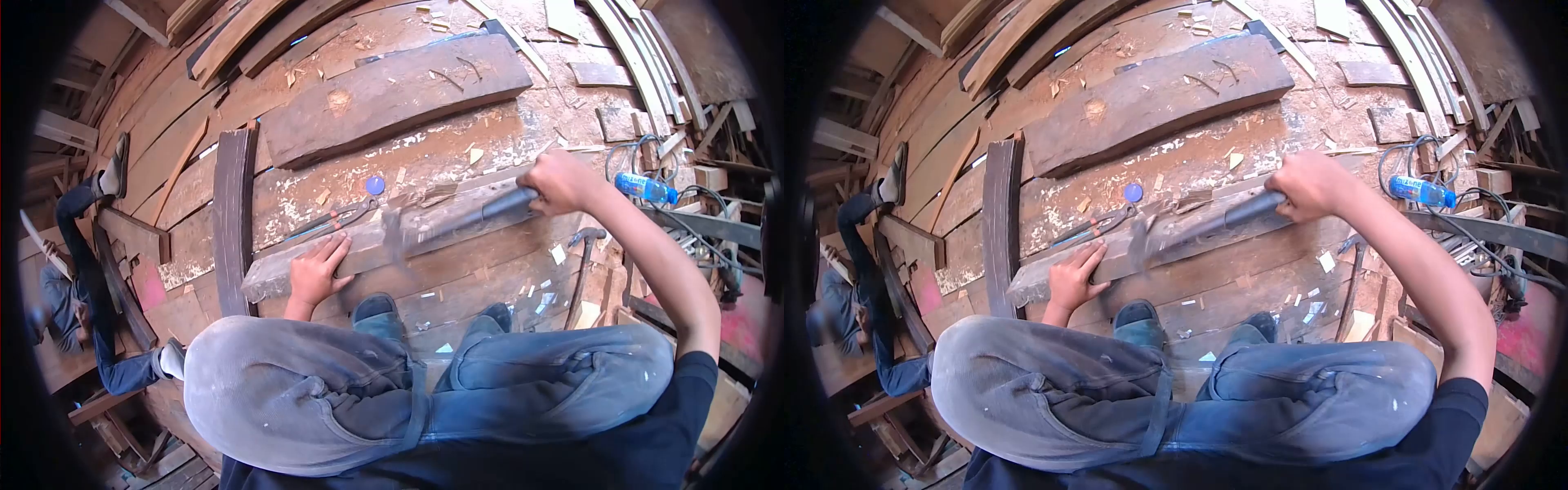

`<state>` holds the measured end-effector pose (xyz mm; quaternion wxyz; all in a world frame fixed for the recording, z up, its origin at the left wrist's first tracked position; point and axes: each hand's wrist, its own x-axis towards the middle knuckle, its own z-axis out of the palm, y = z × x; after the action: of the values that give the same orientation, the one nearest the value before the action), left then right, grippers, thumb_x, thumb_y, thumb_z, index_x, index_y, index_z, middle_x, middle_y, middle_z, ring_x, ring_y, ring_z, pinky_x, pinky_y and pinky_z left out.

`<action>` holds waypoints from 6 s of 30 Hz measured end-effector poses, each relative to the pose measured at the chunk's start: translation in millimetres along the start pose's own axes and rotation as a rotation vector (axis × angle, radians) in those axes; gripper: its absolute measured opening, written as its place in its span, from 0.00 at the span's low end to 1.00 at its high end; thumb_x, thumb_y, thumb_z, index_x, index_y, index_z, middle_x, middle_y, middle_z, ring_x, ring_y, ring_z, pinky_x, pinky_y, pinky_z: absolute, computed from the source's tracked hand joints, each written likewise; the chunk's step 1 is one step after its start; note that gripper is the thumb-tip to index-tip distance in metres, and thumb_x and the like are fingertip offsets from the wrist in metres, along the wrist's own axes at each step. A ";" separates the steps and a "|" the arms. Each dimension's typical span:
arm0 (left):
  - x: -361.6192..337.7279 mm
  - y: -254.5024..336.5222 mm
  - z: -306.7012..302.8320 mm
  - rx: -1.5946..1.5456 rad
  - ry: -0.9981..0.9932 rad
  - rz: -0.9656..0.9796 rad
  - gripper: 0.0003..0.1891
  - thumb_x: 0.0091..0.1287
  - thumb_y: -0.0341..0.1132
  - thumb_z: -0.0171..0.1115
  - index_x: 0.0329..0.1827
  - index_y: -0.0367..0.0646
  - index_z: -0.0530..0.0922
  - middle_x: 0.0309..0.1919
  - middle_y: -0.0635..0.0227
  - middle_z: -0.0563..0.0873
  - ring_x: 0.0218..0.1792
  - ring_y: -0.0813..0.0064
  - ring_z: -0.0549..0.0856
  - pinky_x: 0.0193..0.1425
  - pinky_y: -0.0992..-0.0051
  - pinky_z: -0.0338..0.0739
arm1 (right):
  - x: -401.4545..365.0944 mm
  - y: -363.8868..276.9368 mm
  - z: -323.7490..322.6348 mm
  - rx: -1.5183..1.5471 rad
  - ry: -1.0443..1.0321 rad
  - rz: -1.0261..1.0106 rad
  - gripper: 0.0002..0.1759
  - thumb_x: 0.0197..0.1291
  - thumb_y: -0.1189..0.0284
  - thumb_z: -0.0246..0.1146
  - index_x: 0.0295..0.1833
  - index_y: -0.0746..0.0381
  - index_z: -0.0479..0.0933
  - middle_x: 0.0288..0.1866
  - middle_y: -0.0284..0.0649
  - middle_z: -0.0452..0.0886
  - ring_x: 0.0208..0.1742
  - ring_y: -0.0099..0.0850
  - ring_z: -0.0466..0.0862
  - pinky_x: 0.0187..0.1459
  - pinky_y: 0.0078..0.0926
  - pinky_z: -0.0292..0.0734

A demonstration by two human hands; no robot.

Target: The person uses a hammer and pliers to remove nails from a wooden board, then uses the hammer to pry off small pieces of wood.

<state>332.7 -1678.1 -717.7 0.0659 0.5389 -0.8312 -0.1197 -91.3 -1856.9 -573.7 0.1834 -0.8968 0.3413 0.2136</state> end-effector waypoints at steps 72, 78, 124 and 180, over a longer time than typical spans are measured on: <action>-12.6 59.6 -281.6 -0.912 0.429 -0.276 0.08 0.68 0.33 0.58 0.37 0.38 0.82 0.20 0.71 0.79 0.20 0.80 0.72 0.26 0.77 0.72 | -90.4 20.0 154.1 0.343 -0.465 0.342 0.20 0.55 0.61 0.69 0.50 0.61 0.79 0.45 0.53 0.85 0.50 0.51 0.85 0.52 0.45 0.79; 21.9 167.1 -293.1 -1.494 -0.302 0.586 0.17 0.70 0.43 0.67 0.46 0.36 0.88 0.37 0.57 0.84 0.31 0.62 0.82 0.32 0.66 0.75 | -88.1 24.4 161.4 0.341 -0.434 0.302 0.19 0.53 0.62 0.69 0.47 0.61 0.82 0.44 0.52 0.86 0.49 0.49 0.85 0.52 0.44 0.80; -13.1 36.8 -234.4 -0.626 0.909 -0.782 0.21 0.69 0.31 0.55 0.65 0.36 0.71 0.44 0.65 0.79 0.41 0.73 0.81 0.48 0.78 0.76 | -189.9 -71.0 220.3 0.661 0.101 0.623 0.13 0.48 0.62 0.72 0.33 0.61 0.86 0.21 0.43 0.83 0.24 0.34 0.85 0.32 0.36 0.80; 100.8 71.3 15.5 -0.027 0.047 0.207 0.30 0.51 0.37 0.73 0.61 0.56 0.75 0.59 0.69 0.84 0.56 0.64 0.85 0.52 0.64 0.83 | -206.5 -130.6 8.9 1.249 1.030 0.457 0.22 0.71 0.53 0.60 0.36 0.59 0.67 0.22 0.30 0.68 0.14 0.17 0.66 0.14 0.17 0.58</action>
<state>224.9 -1740.1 -715.2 0.1048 0.4520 -0.8789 -0.1109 -142.9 -1651.1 -452.3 0.4195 -0.5246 0.6111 -0.4188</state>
